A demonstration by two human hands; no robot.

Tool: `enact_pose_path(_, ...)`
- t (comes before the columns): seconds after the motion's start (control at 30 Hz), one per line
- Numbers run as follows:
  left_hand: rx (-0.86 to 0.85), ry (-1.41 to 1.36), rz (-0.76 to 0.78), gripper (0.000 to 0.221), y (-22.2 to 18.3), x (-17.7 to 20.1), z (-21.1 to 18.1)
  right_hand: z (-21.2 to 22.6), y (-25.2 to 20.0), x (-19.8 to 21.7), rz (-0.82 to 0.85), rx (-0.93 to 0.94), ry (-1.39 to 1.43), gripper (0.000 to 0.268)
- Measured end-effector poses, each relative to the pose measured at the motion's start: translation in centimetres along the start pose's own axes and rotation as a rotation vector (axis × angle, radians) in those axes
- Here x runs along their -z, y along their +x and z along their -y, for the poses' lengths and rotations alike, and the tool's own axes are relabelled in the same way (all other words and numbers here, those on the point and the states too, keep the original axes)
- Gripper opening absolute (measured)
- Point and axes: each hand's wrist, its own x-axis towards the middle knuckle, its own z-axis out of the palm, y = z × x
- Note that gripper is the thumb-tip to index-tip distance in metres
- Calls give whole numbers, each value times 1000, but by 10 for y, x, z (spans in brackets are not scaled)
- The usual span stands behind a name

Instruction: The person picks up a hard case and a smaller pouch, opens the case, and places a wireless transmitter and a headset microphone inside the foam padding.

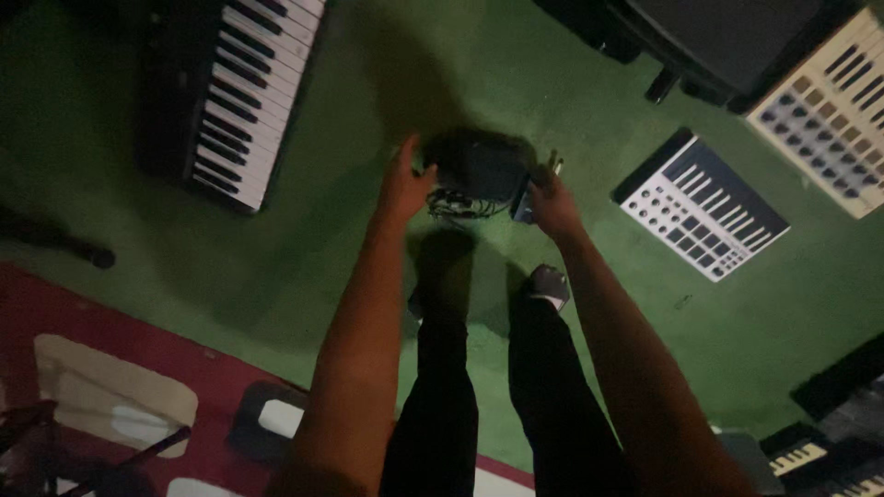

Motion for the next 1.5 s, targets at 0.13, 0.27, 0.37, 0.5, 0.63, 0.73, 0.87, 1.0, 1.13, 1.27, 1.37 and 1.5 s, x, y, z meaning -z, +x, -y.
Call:
enact_pose_path(0.13, 290, -99, 237, 77, 12, -29, 6, 0, 12, -9, 41, -34, -70, 48)
enact_pose_path(0.27, 244, -87, 192, 81, 12, -57, 13, 18, 6, -7, 111, -111, -169, 50)
enact_pose_path(0.37, 288, -125, 142, 77, 18, -70, 26, 28, 1, -12, 117, -266, -32, 59)
enact_pose_path(0.5, 258, -93, 82, 76, 19, -76, 43, 31, -3, -14, 50, 20, -111, 55)
enact_pose_path(0.63, 260, -16, 103, 78, 4, -74, 50, 28, -24, -18, 50, -215, 152, 61)
enact_pose_path(0.73, 317, -24, 117, 81, -11, -62, 38, 35, -39, -18, -1, -119, 274, 59)
enact_pose_path(0.87, 297, -186, 108, 84, -57, -34, 16, 54, -82, 2, 9, -59, 609, 59)
enact_pose_path(1.0, 161, -343, 123, 89, -119, 7, -23, 96, -152, 41, 31, 39, 644, 56)
enact_pose_path(1.13, 258, -439, 194, 95, -203, 55, -77, 143, -238, 85, 37, -60, 535, 57)
enact_pose_path(1.27, 340, -689, 208, 109, -293, 105, -139, 182, -318, 120, 41, 120, 616, 58)
enact_pose_path(1.37, 131, -510, 136, 98, -370, 147, -187, 214, -380, 148, 5, 125, 591, 71)
enact_pose_path(1.5, 75, -553, 101, 94, -442, 198, -250, 265, -450, 189, 28, 62, 615, 67)
